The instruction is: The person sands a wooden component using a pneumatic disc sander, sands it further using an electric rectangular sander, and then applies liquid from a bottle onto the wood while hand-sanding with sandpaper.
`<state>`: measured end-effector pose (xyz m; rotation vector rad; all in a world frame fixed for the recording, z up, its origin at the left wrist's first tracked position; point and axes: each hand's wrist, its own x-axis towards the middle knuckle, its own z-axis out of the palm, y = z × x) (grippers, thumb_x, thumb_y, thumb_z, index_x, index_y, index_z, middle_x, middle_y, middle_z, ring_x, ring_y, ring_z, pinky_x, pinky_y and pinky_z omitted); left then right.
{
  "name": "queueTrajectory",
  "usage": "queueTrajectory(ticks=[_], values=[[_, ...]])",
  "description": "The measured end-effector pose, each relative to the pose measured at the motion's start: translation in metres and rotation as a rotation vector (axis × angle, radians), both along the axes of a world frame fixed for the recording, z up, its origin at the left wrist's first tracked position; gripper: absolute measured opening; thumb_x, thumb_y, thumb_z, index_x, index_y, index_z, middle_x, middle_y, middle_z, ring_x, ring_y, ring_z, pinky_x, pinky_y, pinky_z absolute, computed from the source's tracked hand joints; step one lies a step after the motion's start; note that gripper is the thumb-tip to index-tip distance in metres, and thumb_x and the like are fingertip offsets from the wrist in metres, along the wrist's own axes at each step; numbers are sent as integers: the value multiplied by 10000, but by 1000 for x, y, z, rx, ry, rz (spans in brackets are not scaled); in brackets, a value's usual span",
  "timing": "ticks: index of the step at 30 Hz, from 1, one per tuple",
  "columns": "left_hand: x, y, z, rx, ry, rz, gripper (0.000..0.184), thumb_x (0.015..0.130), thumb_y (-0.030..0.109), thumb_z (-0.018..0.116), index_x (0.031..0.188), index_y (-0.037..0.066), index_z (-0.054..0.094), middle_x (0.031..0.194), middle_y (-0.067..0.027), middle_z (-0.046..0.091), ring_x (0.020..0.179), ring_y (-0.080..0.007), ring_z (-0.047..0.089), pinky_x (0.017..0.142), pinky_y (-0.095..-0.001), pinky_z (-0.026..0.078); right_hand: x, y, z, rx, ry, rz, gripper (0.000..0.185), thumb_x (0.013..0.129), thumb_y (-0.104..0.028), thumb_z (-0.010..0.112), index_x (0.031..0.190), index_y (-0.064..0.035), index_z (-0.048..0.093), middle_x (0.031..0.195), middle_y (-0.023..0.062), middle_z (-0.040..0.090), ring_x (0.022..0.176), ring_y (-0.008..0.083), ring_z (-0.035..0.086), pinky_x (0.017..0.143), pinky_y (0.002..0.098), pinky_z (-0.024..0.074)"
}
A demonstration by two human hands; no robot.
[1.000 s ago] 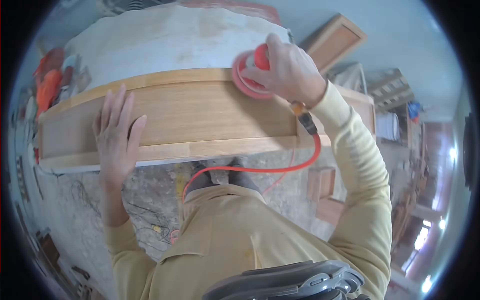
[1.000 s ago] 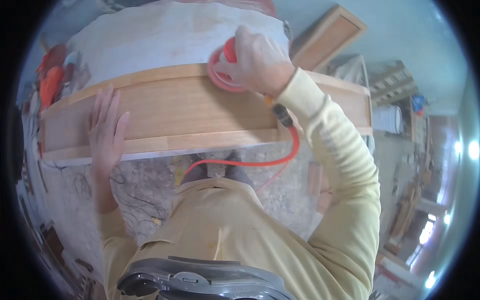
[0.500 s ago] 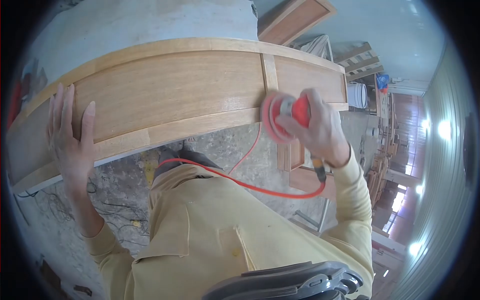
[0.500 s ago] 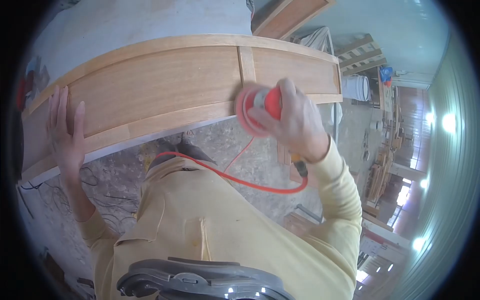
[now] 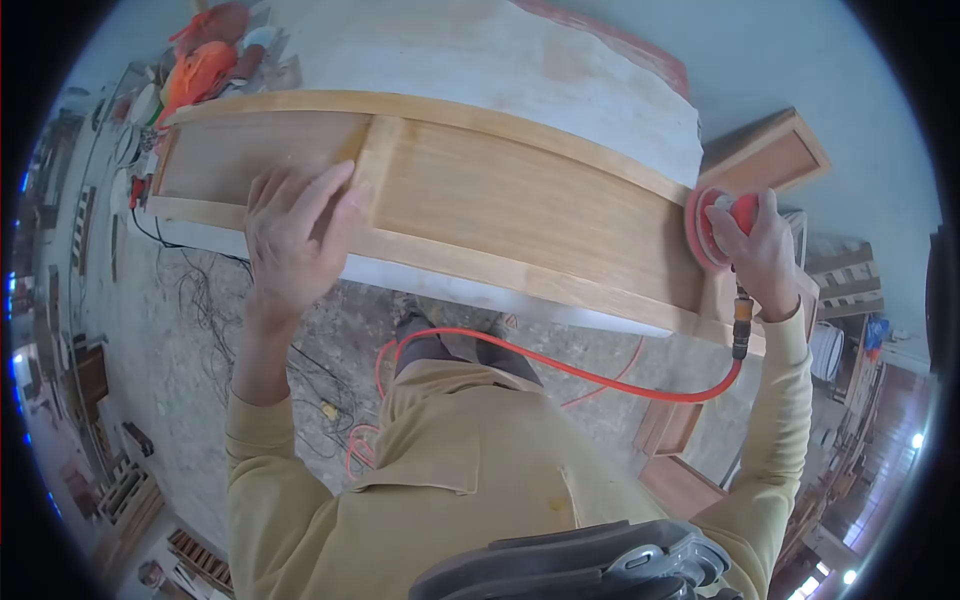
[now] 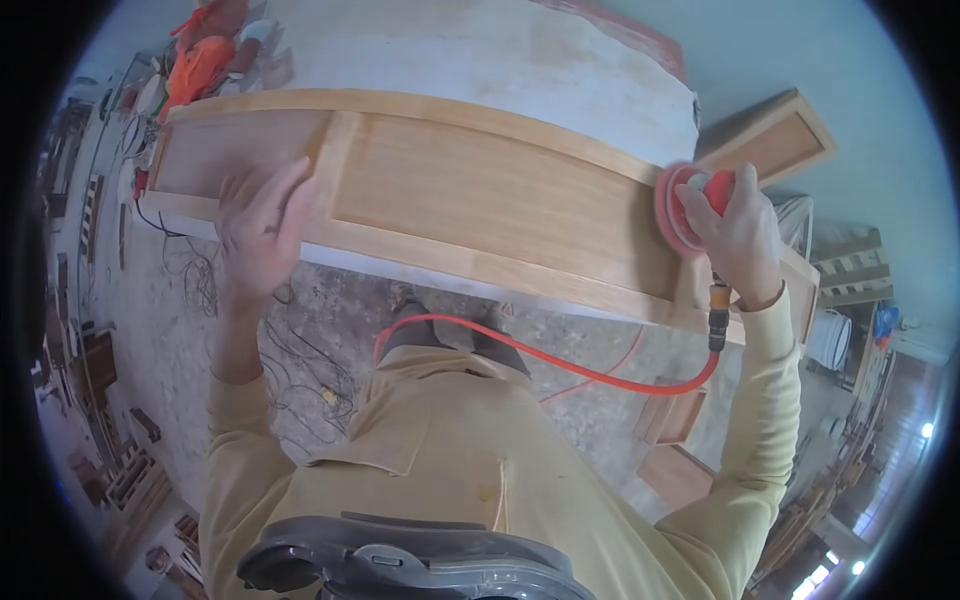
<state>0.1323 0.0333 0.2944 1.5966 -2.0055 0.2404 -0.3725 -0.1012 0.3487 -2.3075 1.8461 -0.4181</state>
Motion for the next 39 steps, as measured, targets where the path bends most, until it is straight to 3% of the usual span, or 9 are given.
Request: queueTrajectory(ticks=[5,7,13,20,22,26,32,38,39], values=[[85,-17,-5,-42,-48,42,410,989,241,787,1348,53,722,1363,-162,720,1300,-365,652,1103,-496,476,112,-7,-1,-27,63,80,555,926,-452,827,1019,25,559,777,284,684,757,514,700,676,546,554],[129,-29,-10,55,-175,61,516,1034,327,731,1480,76,663,1545,-196,614,1459,-403,538,1197,-529,392,169,-14,-7,-90,66,211,560,918,-455,829,1014,15,540,772,285,680,746,509,697,654,549,552],[204,-47,-19,255,-148,-59,592,1082,421,637,1590,122,579,1701,-206,445,1584,-464,353,1275,-605,244,327,-18,-2,28,52,225,535,920,-426,818,1052,24,558,838,267,698,790,496,707,705,502,569],[218,-49,-26,238,-91,-135,584,1089,432,623,1583,123,587,1683,-198,470,1565,-462,376,1274,-611,245,382,50,5,118,188,192,593,865,-354,893,1143,27,534,900,267,692,808,482,722,708,515,576],[219,-50,-26,233,-81,-154,563,1088,424,627,1559,116,611,1661,-189,497,1556,-458,389,1269,-607,257,383,85,8,182,113,285,663,872,-417,868,1219,40,537,854,273,632,616,454,675,523,509,546],[221,-49,-24,201,-76,-172,540,1080,416,644,1518,101,646,1634,-176,532,1544,-434,420,1260,-606,273,395,109,16,218,106,249,764,872,-393,882,1388,28,508,929,283,659,675,443,719,568,504,574],[286,-14,-15,148,-175,99,474,1061,350,695,1444,70,689,1510,-187,645,1459,-384,530,1230,-561,336,346,32,-8,-57,118,53,607,912,-412,845,1252,2,559,950,254,731,824,489,719,717,536,576],[373,29,-37,49,59,297,453,1075,279,699,1425,-7,665,1292,-239,739,1218,-367,691,1081,-442,504,405,-3,-6,10,75,171,522,934,-395,829,1088,12,542,891,283,724,816,514,707,717,541,559],[362,30,-30,206,425,286,453,1079,271,693,1425,-19,658,1243,-227,752,1150,-332,713,1030,-408,524,418,-3,0,19,82,223,525,930,-392,833,1080,16,538,891,290,724,814,515,708,717,540,558]])
